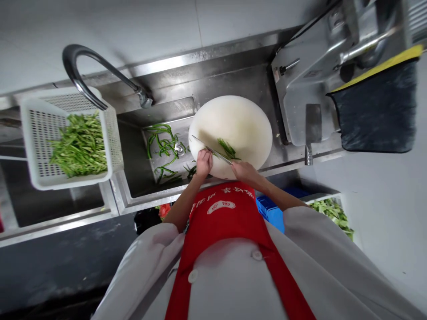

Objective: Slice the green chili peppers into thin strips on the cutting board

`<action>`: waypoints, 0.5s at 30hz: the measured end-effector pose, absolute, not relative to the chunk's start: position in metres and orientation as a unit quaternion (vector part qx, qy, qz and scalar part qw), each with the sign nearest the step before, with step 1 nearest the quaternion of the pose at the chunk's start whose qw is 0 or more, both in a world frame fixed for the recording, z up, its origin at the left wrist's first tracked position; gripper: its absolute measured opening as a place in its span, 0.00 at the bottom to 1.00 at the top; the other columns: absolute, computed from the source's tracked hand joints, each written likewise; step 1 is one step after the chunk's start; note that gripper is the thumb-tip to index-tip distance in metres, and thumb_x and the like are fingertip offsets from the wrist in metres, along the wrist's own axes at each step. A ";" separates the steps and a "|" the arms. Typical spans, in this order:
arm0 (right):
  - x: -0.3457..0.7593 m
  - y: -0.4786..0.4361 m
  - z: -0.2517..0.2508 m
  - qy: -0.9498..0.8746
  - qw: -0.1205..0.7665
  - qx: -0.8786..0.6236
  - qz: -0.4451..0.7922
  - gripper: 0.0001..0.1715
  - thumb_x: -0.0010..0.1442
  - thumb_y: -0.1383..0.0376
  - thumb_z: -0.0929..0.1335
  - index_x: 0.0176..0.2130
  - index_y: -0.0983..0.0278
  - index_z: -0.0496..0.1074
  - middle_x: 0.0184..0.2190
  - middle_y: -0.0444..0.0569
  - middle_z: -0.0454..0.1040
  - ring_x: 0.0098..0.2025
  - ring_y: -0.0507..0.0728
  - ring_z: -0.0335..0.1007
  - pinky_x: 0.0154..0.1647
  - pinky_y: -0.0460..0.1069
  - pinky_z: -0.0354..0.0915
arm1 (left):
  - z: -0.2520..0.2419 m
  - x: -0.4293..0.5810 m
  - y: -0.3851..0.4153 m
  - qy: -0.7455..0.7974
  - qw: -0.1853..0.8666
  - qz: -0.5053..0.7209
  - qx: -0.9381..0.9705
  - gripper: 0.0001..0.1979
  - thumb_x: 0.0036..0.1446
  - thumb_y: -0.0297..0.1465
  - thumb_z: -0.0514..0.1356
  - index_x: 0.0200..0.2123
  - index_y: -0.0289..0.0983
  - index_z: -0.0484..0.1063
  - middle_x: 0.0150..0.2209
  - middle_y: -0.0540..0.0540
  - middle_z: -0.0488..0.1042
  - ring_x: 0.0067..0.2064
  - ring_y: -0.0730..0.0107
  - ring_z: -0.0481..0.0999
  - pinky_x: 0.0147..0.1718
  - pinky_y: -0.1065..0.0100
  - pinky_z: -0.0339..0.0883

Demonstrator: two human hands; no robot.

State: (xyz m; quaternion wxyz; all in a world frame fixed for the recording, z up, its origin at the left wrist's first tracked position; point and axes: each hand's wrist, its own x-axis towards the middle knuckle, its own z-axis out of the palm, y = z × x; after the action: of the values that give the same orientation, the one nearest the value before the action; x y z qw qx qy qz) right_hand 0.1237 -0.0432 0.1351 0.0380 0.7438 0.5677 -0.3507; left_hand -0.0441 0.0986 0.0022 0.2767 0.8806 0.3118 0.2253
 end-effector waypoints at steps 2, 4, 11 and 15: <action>0.125 -0.044 0.132 0.562 0.032 0.746 -0.357 0.22 0.75 0.61 0.53 0.53 0.67 0.69 0.45 0.60 0.78 0.47 0.62 0.75 0.46 0.50 0.63 | 0.000 -0.046 0.100 0.305 0.271 0.231 0.883 0.14 0.71 0.33 0.48 0.46 0.37 0.73 0.45 0.38 0.73 0.50 0.58 0.69 0.52 0.55 0.68; 0.125 -0.043 0.127 0.555 0.020 0.749 -0.360 0.22 0.75 0.61 0.53 0.52 0.67 0.69 0.45 0.59 0.78 0.46 0.61 0.75 0.45 0.49 0.63 | -0.002 -0.050 0.104 0.306 0.264 0.240 0.883 0.13 0.71 0.33 0.49 0.45 0.37 0.73 0.45 0.39 0.73 0.50 0.59 0.70 0.52 0.56 0.68; 0.126 -0.045 0.128 0.563 0.009 0.746 -0.356 0.21 0.74 0.61 0.53 0.51 0.67 0.70 0.44 0.59 0.78 0.46 0.62 0.74 0.45 0.50 0.62 | -0.006 -0.060 0.120 0.308 0.242 0.241 0.888 0.13 0.71 0.34 0.49 0.46 0.37 0.73 0.45 0.39 0.73 0.49 0.60 0.70 0.51 0.57 0.69; 0.124 -0.043 0.132 0.568 0.019 0.740 -0.361 0.22 0.74 0.63 0.53 0.52 0.67 0.70 0.45 0.59 0.78 0.47 0.62 0.74 0.46 0.50 0.62 | -0.004 -0.058 0.119 0.308 0.249 0.235 0.888 0.14 0.71 0.33 0.48 0.47 0.37 0.73 0.45 0.39 0.73 0.50 0.59 0.70 0.52 0.57 0.68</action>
State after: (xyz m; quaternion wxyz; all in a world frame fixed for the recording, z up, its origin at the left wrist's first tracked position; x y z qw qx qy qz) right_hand 0.1236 -0.0432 0.1319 0.0192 0.7396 0.5680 -0.3606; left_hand -0.0584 0.1188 -0.0042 0.2493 0.8877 0.3078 0.2348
